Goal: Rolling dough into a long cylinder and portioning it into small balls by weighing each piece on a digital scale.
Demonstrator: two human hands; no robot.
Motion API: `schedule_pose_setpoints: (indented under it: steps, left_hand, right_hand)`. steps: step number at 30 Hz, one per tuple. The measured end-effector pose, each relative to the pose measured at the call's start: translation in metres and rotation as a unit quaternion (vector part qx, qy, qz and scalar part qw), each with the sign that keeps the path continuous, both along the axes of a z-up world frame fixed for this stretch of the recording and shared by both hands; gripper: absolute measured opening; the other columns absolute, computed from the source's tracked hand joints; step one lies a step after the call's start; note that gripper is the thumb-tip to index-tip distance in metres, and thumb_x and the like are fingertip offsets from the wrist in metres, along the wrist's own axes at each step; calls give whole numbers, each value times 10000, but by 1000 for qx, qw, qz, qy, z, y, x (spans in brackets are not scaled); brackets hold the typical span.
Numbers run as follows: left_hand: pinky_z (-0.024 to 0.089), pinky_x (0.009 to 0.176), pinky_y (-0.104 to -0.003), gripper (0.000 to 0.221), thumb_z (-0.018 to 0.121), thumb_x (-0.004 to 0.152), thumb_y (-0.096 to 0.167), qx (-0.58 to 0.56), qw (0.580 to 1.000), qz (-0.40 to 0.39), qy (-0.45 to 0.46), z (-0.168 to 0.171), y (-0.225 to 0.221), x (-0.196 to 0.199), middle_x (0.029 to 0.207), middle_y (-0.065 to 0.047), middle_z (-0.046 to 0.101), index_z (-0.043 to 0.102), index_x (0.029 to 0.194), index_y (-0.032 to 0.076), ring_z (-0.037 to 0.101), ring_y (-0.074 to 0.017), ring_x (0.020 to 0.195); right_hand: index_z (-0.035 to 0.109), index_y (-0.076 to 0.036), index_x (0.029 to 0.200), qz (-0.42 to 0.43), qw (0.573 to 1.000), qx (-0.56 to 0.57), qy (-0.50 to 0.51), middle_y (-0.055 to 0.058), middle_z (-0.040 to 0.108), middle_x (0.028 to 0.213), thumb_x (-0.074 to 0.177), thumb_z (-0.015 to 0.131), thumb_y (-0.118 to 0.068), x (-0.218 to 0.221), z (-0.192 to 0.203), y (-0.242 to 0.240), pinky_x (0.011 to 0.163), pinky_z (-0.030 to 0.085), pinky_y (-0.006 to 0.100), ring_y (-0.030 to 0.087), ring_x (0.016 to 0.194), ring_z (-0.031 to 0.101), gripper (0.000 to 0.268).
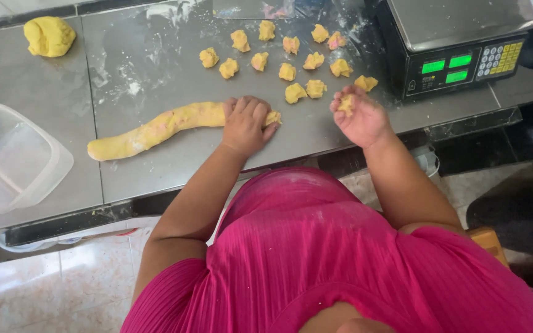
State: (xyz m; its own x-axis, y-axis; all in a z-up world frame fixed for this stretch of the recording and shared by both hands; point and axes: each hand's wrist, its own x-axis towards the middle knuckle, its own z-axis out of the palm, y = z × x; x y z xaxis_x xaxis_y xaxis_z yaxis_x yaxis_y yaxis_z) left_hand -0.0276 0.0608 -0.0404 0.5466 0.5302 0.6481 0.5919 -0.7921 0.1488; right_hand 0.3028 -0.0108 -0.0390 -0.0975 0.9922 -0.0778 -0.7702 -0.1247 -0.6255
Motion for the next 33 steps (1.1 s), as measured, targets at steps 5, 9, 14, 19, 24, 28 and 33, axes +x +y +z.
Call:
schedule_pose_setpoints:
  steps: [5, 9, 14, 19, 24, 28, 33]
  left_hand:
    - [386, 892, -453, 443, 487, 982, 606, 29, 999, 24, -3, -2, 0, 1, 949, -17, 598, 569, 1002, 171, 582, -249, 968]
    - [373, 872, -461, 382, 595, 935, 523, 37, 999, 25, -3, 19, -9, -1, 984, -35, 633, 583, 1008, 147, 590, -269, 962]
    - [361, 880, -492, 370, 723, 887, 427, 17, 1000, 10, 10, 31, -15, -2, 1067, -65, 684, 603, 1050, 118, 607, -298, 995]
    - [378, 928, -493, 394, 666, 847, 372, 34, 999, 32, 0, 33, -24, -4, 1108, -82, 713, 652, 1130, 97, 658, -298, 1038]
    - [354, 941, -467, 489, 638, 876, 445, 34, 998, 40, 21, 34, -26, -4, 1159, -72, 726, 671, 1206, 86, 670, -280, 1100]
    - [375, 991, -460, 523, 595, 967, 512, 44, 997, 49, 37, 36, -29, -4, 1285, -76, 728, 652, 1237, 68, 696, -280, 1119]
    - [379, 946, -455, 574, 407, 1051, 561, 66, 997, 28, 29, 66, -20, 24, 1294, -122, 724, 622, 1199, 49, 701, -310, 1111]
  right_hand:
    - [643, -183, 1142, -106, 982, 10, -156, 36, 726, 1079, 978, 511, 8, 53, 44, -4, 759, 609, 196, 165, 957, 728, 283]
    - [625, -172, 1187, -235, 938, 7, -256, 34, 701, 1113, 1065, 592, -89, 81, 114, 1, 795, 636, 226, 153, 956, 717, 151]
    - [578, -170, 1217, -324, 873, 145, -334, 40, 566, 1151, 1098, 576, -128, 161, 154, 44, 826, 461, 285, 139, 946, 549, 126]
    - [508, -167, 1510, -221, 834, 284, -419, 118, 526, 1570, 1070, 481, -660, 202, 173, 98, 1122, 398, 385, 265, 1486, 469, 661]
    - [488, -168, 1474, -264, 821, 119, -493, 147, 483, 1597, 888, 314, -753, 202, 193, 49, 1210, 104, 561, 309, 1535, 323, 846]
    - [543, -103, 1175, -402, 750, 178, -494, 131, 602, 1211, 1015, 442, -635, 242, 158, 7, 1098, 483, 466, 293, 1223, 613, 565]
    - [565, -85, 1057, -439, 756, 155, -459, 67, 575, 836, 1123, 555, -266, 325, 42, -21, 657, 439, 291, 161, 709, 545, 193]
